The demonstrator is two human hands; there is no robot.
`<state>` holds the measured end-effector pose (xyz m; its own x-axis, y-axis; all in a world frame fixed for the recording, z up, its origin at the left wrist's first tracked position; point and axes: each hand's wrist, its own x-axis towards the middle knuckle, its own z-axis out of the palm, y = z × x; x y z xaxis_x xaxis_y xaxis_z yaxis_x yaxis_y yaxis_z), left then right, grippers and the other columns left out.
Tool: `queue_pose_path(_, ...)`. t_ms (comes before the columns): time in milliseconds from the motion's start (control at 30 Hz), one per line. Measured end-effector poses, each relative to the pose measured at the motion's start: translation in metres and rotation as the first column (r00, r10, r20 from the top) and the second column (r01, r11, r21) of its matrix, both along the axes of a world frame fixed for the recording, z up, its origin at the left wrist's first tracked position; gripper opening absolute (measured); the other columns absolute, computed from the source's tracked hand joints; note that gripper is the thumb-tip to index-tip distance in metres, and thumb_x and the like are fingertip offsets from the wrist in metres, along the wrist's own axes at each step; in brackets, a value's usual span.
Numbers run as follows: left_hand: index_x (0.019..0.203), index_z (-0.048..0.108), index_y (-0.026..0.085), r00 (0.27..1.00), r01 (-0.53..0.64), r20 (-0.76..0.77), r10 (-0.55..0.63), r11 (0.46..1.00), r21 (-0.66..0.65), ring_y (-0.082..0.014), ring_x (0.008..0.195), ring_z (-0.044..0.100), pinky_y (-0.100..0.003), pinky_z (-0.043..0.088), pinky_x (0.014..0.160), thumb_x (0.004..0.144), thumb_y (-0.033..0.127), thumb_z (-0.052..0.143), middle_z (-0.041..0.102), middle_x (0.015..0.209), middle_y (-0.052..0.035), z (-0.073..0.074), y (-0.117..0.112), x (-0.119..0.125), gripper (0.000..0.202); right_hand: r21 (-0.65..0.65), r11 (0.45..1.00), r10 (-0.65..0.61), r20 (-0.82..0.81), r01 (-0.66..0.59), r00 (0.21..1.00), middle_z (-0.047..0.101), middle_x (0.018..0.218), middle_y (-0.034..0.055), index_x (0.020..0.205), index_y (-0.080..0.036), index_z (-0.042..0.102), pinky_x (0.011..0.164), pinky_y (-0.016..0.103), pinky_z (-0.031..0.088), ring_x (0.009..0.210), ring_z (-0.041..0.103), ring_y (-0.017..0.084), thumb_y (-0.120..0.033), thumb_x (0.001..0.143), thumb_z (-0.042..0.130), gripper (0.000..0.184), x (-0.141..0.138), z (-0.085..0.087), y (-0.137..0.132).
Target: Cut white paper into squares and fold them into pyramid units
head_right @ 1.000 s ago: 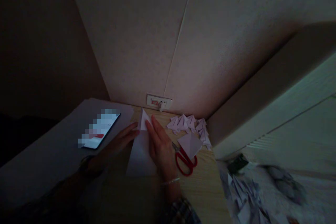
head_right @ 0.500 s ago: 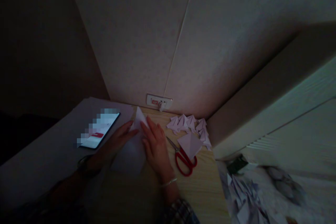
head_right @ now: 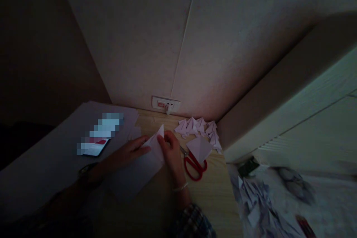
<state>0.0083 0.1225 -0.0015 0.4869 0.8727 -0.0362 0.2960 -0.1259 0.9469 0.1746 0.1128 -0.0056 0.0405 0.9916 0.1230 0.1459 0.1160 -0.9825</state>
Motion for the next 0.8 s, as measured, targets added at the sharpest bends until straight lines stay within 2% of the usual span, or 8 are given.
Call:
queue_pose_path(167, 0.092, 0.052, 0.02, 1.0, 0.02, 0.008, -0.02, 1.0, -0.023, -0.0193, 0.07, 0.06, -0.026, 0.043, 0.06, 0.083, 0.045, 0.047, 0.064, 0.075, 0.0, 0.005, -0.002, 0.003, 0.027, 0.052, 0.995, -0.087, 0.033, 0.086, 0.996, 0.047, 0.066, -0.0025, 0.067, -0.024, 0.049, 0.058, 0.028, 0.036, 0.063, 0.045, 0.017, -0.037, 0.085, 0.05, 0.022, -0.002, 0.004, -0.004)
queue_pose_path(300, 0.097, 0.05, 0.02, 1.0, -0.004, -0.014, 0.004, 1.0, -0.021, -0.017, 0.056, 0.056, -0.025, 0.037, 0.052, 0.086, 0.044, 0.045, 0.059, 0.063, 0.004, 0.01, -0.007, 0.006, 0.026, 0.088, 0.986, -0.151, 0.078, 0.144, 0.985, 0.042, 0.065, -0.0031, 0.067, -0.024, 0.046, 0.057, 0.029, 0.034, 0.063, 0.043, 0.017, -0.037, 0.087, 0.046, 0.024, -0.003, 0.007, -0.008)
queue_pose_path(367, 0.097, 0.051, 0.02, 0.999, -0.034, -0.035, 0.034, 0.999, 0.018, -0.0169, 0.058, 0.056, -0.025, 0.037, 0.054, 0.088, 0.04, 0.042, 0.06, 0.063, 0.0039, 0.012, -0.01, 0.008, 0.023, 0.109, 0.977, -0.194, 0.102, 0.183, 0.976, 0.043, 0.066, -0.0031, 0.068, -0.024, 0.044, 0.059, 0.03, 0.034, 0.065, 0.043, 0.018, -0.036, 0.088, 0.044, 0.024, -0.005, 0.007, -0.009)
queue_pose_path(467, 0.094, 0.055, 0.021, 0.996, -0.052, -0.067, 0.058, 0.994, 0.092, -0.0177, 0.068, 0.06, -0.026, 0.041, 0.063, 0.09, 0.034, 0.04, 0.065, 0.075, 0.0011, 0.013, -0.014, 0.011, 0.02, 0.137, 0.966, -0.24, 0.146, 0.221, 0.96, 0.043, 0.065, -0.0031, 0.068, -0.025, 0.041, 0.06, 0.031, 0.034, 0.065, 0.044, 0.018, -0.036, 0.091, 0.041, 0.025, -0.006, 0.007, -0.01)
queue_pose_path(600, 0.094, 0.058, 0.022, 0.993, -0.056, -0.099, 0.07, 0.989, 0.136, -0.0188, 0.073, 0.062, -0.026, 0.043, 0.067, 0.094, 0.035, 0.035, 0.067, 0.078, 0.0004, 0.014, -0.019, 0.012, 0.027, 0.177, 0.953, -0.282, 0.207, 0.247, 0.937, 0.044, 0.068, -0.0019, 0.069, -0.025, 0.038, 0.063, 0.032, 0.035, 0.068, 0.045, 0.019, -0.033, 0.093, 0.038, 0.025, -0.008, 0.006, -0.011)
queue_pose_path(800, 0.098, 0.059, 0.02, 0.977, -0.035, -0.201, 0.074, 0.981, 0.193, -0.0232, 0.077, 0.065, -0.03, 0.044, 0.068, 0.089, 0.037, 0.044, 0.07, 0.084, -0.0033, 0.008, -0.019, 0.015, 0.024, 0.23, 0.944, -0.298, 0.298, 0.234, 0.907, 0.044, 0.069, -0.0003, 0.07, -0.026, 0.036, 0.069, 0.035, 0.037, 0.072, 0.046, 0.02, -0.031, 0.095, 0.033, 0.026, -0.011, 0.005, -0.011)
